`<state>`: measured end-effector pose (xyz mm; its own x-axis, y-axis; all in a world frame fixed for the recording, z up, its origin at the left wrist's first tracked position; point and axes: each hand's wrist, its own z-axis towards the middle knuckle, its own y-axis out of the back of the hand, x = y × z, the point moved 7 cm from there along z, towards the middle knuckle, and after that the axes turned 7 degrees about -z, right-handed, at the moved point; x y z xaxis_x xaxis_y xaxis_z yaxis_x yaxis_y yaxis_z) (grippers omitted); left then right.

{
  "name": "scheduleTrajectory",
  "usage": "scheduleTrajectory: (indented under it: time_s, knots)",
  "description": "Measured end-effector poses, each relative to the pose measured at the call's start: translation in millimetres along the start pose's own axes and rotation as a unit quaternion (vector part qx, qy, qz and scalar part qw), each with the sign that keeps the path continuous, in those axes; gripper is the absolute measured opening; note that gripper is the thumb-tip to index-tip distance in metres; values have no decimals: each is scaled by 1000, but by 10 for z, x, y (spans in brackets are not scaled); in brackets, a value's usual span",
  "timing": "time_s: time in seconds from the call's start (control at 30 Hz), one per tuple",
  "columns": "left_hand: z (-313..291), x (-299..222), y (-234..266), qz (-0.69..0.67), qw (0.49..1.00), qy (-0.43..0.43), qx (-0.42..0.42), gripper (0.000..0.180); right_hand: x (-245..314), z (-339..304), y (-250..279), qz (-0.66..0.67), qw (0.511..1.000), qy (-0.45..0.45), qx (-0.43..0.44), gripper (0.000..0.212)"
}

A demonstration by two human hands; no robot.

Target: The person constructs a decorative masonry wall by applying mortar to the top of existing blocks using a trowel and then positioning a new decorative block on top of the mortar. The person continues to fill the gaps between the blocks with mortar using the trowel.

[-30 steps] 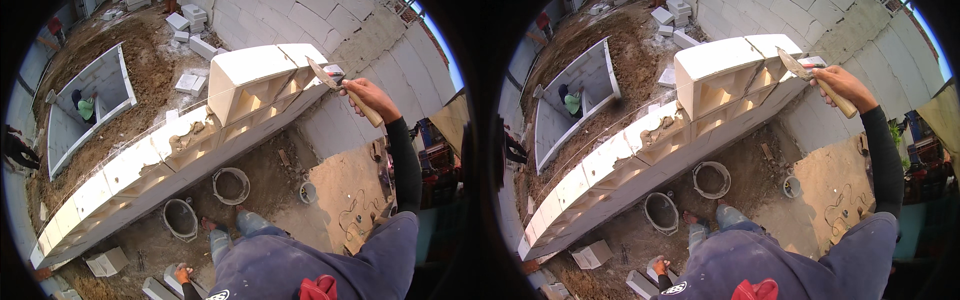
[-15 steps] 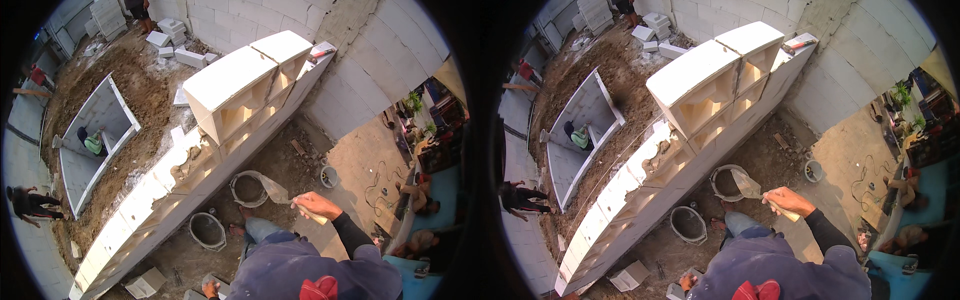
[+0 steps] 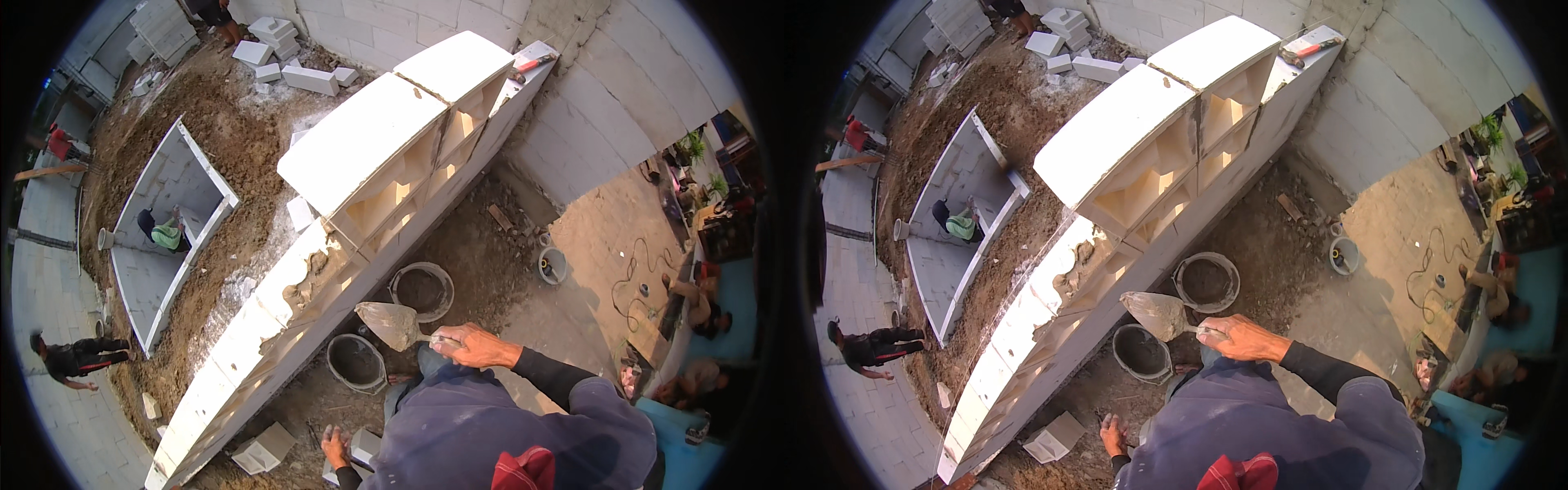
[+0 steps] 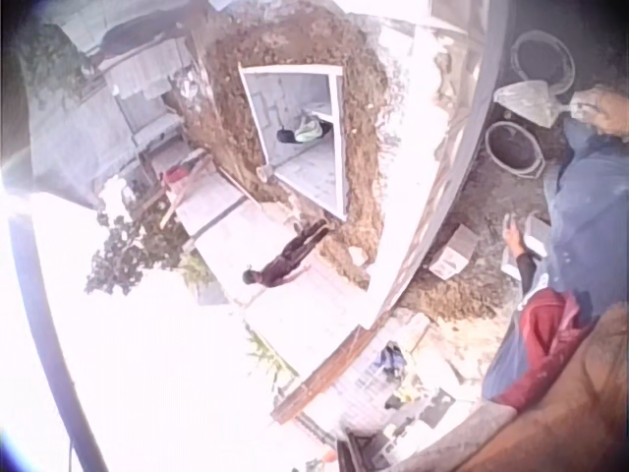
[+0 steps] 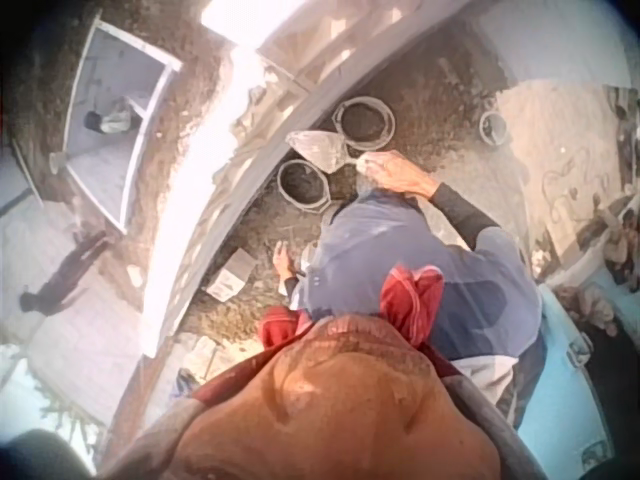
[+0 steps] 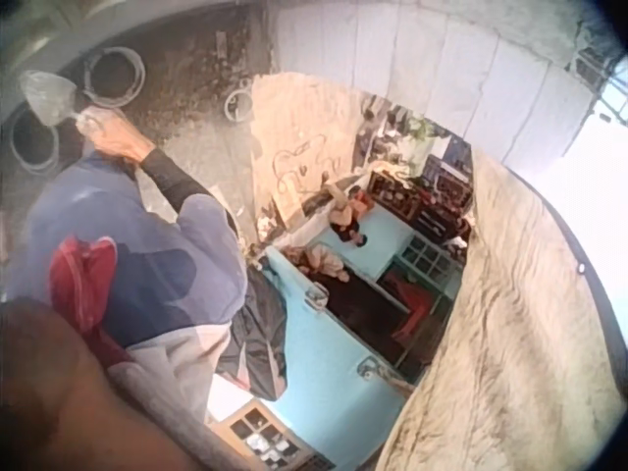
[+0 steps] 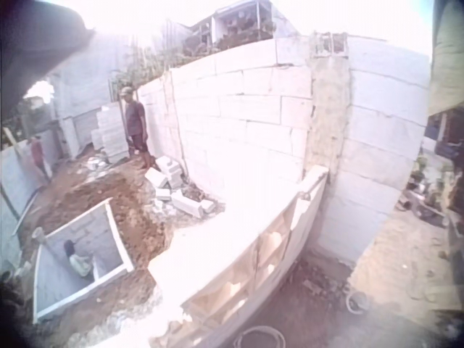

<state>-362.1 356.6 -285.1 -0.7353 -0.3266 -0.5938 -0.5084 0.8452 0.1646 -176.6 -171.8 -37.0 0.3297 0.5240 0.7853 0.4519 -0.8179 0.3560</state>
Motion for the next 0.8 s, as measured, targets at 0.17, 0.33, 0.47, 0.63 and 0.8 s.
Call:
scheduleTrajectory:
  time_s: [0.17,0.33,0.47,0.63,0.8]
  knots:
    - [49,311,480,32,998,32,-38,58,120,198,-287,-57,996,72,-8,40]
    - [35,513,1212,-15,994,4,-105,33,371,113,-362,-32,999,-12,-19,31]
    - [139,741,1728,151,987,50,-24,22,506,19,-609,-21,991,-29,-130,25]
    - [245,1009,2261,502,854,1,134,34,1354,-83,-824,-187,948,-35,-254,20]
    - [478,1032,2420,454,873,47,172,37,1907,101,-729,-390,889,-41,-235,21]
